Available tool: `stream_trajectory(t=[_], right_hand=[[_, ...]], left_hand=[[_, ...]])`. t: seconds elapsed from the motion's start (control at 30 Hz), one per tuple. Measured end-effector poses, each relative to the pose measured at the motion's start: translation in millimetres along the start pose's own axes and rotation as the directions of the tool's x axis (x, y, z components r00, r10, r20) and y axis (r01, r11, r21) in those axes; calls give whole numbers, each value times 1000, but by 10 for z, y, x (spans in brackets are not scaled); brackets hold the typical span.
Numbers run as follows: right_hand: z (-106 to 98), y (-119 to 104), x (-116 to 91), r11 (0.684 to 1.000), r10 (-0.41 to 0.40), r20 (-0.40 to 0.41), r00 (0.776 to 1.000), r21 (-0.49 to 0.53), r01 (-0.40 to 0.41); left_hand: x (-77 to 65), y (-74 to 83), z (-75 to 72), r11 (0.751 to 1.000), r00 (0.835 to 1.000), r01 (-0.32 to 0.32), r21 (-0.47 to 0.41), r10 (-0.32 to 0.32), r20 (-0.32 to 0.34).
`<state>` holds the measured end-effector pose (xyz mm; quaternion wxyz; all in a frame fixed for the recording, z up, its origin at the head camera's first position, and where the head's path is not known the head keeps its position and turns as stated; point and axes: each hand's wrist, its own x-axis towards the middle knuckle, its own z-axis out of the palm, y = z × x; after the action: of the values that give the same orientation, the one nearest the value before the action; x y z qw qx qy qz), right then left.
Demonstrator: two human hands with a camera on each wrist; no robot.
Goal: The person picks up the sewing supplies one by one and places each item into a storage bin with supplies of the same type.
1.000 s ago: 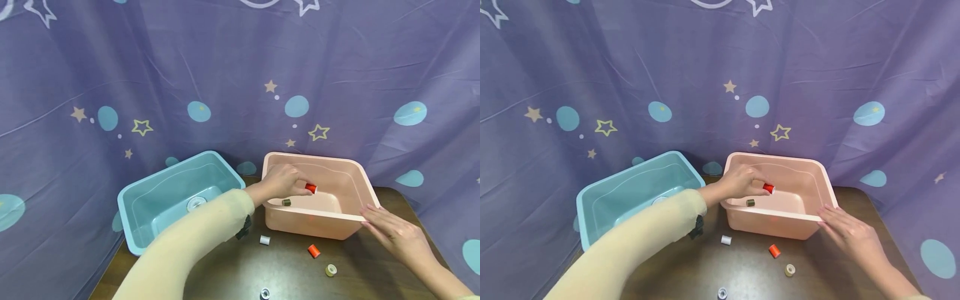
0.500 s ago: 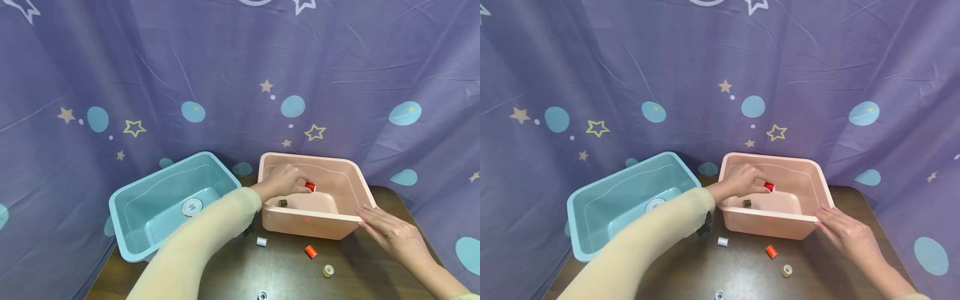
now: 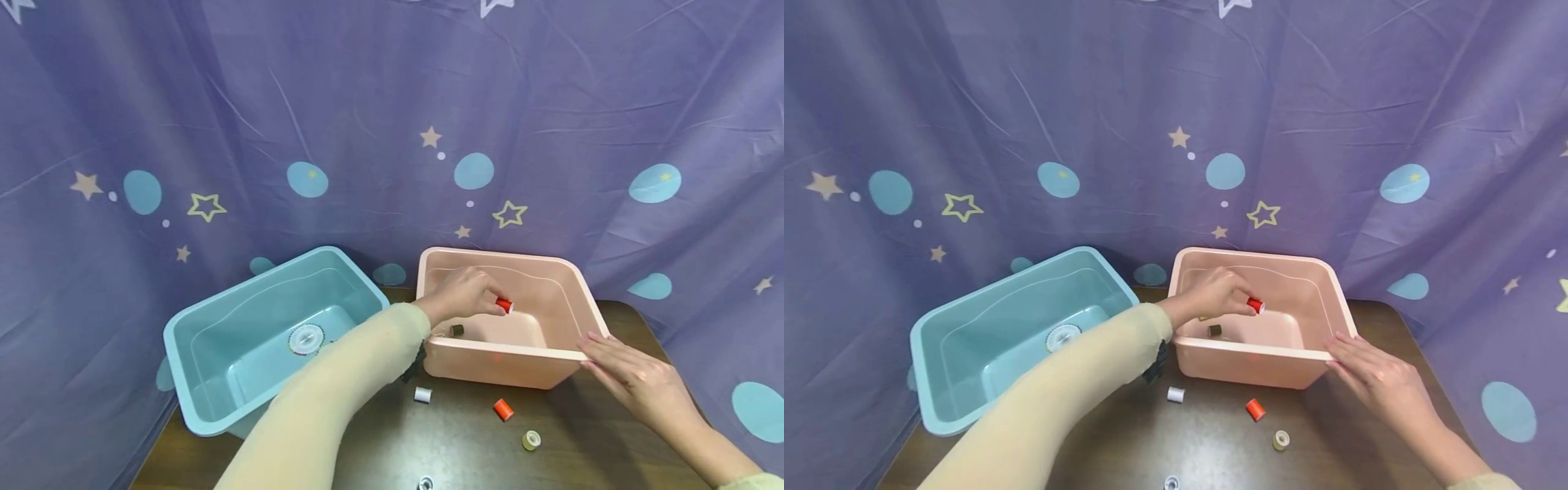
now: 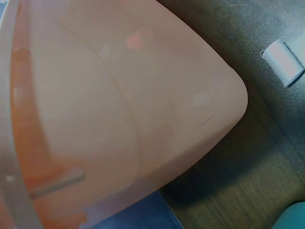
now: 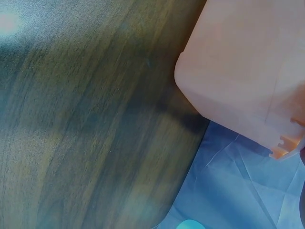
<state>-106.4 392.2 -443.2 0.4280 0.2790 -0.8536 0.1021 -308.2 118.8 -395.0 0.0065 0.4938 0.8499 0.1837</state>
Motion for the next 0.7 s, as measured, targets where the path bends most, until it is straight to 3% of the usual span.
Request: stream_trajectory(t=[0.27,0.57,0.7], right_hand=[[-12,-6,-10,1000,16,23,1000,-6,-16],[-3,3,3,1000,8,25,1000,-13,-8],[2,13,6,1000,2,24,1000,-8,-2]], left_hand=[[71,-33,38,1000,1000,-17,6,17,19],[82,-104,-6,994,1000,-2,-113,3,13],[113,-96,-58,994,1000,-5,-109,5,1]])
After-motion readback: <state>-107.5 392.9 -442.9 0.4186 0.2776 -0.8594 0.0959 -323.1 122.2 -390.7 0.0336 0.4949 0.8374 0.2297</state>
